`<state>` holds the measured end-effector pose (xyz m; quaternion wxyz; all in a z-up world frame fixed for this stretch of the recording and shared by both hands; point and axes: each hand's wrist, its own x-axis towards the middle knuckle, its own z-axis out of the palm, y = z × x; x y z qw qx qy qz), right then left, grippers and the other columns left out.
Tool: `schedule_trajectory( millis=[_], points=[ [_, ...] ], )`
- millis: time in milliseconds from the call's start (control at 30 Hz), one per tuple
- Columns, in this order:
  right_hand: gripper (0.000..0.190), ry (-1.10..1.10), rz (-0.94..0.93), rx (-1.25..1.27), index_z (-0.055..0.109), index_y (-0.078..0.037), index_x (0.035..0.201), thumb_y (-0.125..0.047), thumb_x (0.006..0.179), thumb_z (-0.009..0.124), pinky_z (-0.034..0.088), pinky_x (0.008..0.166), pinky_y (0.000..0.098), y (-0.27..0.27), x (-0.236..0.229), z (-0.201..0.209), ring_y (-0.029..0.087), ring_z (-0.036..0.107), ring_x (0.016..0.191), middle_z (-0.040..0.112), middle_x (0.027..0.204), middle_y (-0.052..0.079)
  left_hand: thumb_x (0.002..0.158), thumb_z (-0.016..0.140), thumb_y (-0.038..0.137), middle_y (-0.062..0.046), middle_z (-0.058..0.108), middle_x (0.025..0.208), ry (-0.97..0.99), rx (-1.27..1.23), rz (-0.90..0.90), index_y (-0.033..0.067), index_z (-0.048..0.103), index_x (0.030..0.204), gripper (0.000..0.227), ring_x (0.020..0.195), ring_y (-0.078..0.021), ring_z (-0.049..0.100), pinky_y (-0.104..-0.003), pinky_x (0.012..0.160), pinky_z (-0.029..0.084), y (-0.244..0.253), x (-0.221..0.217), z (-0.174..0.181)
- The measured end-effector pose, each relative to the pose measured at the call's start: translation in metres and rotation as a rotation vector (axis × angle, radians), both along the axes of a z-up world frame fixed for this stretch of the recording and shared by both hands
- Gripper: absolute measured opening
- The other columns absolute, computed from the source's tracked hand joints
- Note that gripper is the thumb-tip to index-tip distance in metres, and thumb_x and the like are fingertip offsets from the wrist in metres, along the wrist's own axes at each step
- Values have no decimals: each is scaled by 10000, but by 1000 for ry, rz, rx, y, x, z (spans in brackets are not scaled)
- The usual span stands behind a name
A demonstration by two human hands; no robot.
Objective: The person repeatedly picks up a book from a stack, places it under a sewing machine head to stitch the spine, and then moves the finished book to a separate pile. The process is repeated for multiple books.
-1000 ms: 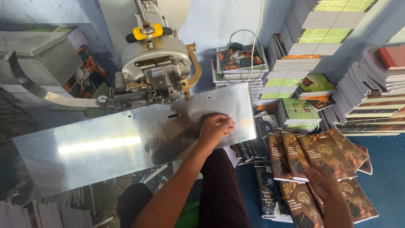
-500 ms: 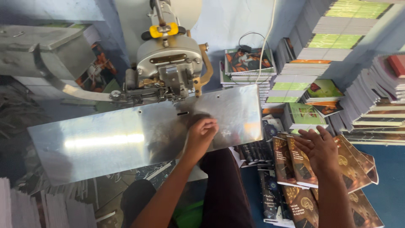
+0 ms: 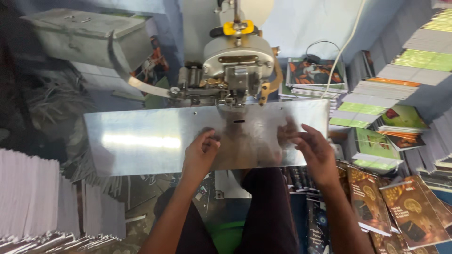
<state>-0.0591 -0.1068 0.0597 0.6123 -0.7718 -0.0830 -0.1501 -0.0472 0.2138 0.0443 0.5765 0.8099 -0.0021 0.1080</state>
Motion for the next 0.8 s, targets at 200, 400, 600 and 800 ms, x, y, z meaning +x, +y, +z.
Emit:
schedule_trajectory(
  millis=[200, 400, 600, 800],
  points=[
    [423, -129, 171, -90, 538, 0, 1380, -52, 972, 637, 559, 990, 316, 69, 11, -2, 187, 661, 1180, 644, 1362, 104, 890, 693, 186, -86, 772, 896, 6, 116, 38, 78, 623, 1356, 483, 729, -182, 722, -318, 702, 563, 23, -10, 10],
    [411, -132, 317, 19, 571, -8, 1400, -23, 993, 629, 534, 1004, 315, 122, 28, -8, 207, 650, 1193, 672, 1262, 131, 844, 746, 202, -113, 738, 817, -3, 284, 116, 141, 574, 1439, 623, 733, -226, 706, -361, 709, 544, 48, -16, 17],
    [447, -155, 283, -119, 577, -81, 1409, -80, 973, 675, 561, 907, 302, 158, 46, -5, 183, 703, 1085, 711, 1191, 118, 833, 760, 205, -84, 742, 836, 72, 182, 92, 150, 569, 1433, 632, 730, -191, 716, -329, 696, 558, 74, -18, 28],
    [412, -213, 261, -120, 611, -93, 1367, -28, 962, 643, 556, 876, 287, 175, 54, -7, 157, 708, 1018, 724, 1109, 86, 805, 776, 165, -81, 739, 954, 39, 184, 67, 142, 611, 1419, 636, 862, -170, 707, -315, 771, 569, 105, -25, 42]
  ],
)
